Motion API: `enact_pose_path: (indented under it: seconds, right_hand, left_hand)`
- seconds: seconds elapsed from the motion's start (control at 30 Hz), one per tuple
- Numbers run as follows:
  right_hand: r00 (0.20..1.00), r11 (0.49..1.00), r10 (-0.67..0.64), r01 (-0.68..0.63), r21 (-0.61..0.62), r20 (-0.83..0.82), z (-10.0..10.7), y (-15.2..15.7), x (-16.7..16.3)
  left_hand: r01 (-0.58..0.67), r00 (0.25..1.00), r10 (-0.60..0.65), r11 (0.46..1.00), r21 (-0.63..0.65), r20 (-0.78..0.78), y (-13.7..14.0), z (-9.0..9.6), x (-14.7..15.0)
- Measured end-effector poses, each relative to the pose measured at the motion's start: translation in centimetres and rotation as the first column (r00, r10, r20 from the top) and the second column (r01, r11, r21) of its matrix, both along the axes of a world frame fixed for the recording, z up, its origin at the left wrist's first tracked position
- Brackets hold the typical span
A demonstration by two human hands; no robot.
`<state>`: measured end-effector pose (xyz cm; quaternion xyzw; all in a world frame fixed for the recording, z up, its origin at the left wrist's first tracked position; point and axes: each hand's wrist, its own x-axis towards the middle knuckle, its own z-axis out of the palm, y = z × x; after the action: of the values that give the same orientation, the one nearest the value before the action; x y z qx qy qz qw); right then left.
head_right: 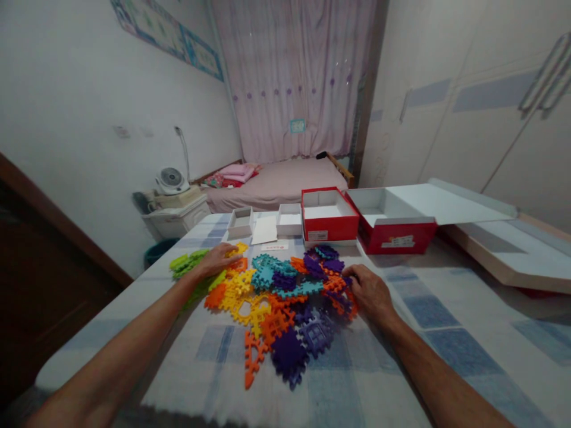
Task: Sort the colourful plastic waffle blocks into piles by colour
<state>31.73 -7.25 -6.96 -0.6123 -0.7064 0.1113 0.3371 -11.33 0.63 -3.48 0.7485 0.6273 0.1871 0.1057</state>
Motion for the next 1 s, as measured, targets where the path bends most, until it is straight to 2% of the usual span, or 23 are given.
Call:
enact_pose_path:
  seconds: [0.17,0.37,0.47,0.6,0.7,0.77,0.83,0.9,0.93,1.0]
  right_hand:
    - [1.000,1.000,0.008,-0.008,0.030,0.000,-0.3,0.0,-0.1]
    - [1.000,1.000,-0.002,0.002,0.014,-0.011,-0.1,-0.1,-0.4]
    - [1.000,1.000,-0.005,0.005,0.010,-0.018,0.0,-0.1,-0.5]
    - [1.000,1.000,-0.004,0.005,0.005,-0.025,0.0,0.0,-0.5]
    - [1.000,1.000,0.001,-0.001,-0.010,-0.015,0.0,0.0,-0.5]
    - [1.000,1.000,0.005,-0.005,-0.016,-0.013,0.0,0.0,-0.6]
    - [1.000,1.000,0.006,-0.006,-0.018,-0.021,0.0,0.0,-0.6]
    - [1.000,1.000,0.003,-0.004,-0.015,-0.028,0.1,-0.1,-0.6]
    - [1.000,1.000,-0.002,0.001,-0.013,-0.029,0.2,-0.1,-0.7]
    - [1.000,1.000,-0.010,0.010,-0.011,-0.026,0.3,-0.2,-0.7]
  left_hand:
    - [-0.036,0.993,0.028,0.997,0.065,0.111,-1.4,-0.5,2.7]
    - [0.014,0.949,-0.022,0.999,0.030,0.315,-1.6,0.0,6.6]
    - [0.095,0.935,-0.093,0.995,0.011,0.343,-1.9,0.9,8.6]
    - [0.231,0.927,-0.224,0.973,0.012,0.302,-2.9,2.6,11.5]
    - [0.422,0.879,-0.416,0.906,0.023,0.232,-3.7,4.1,13.2]
    - [0.483,0.856,-0.484,0.874,0.051,0.182,-3.7,4.8,13.4]
    - [0.379,0.909,-0.389,0.921,0.091,0.148,-3.0,5.0,12.8]
    - [0.203,0.968,-0.216,0.973,0.107,0.130,-2.0,4.7,11.5]
    - [0.143,0.981,-0.154,0.985,0.093,0.122,-1.6,4.4,10.7]
    - [0.103,0.988,-0.106,0.994,0.032,0.113,-1.0,3.6,9.4]
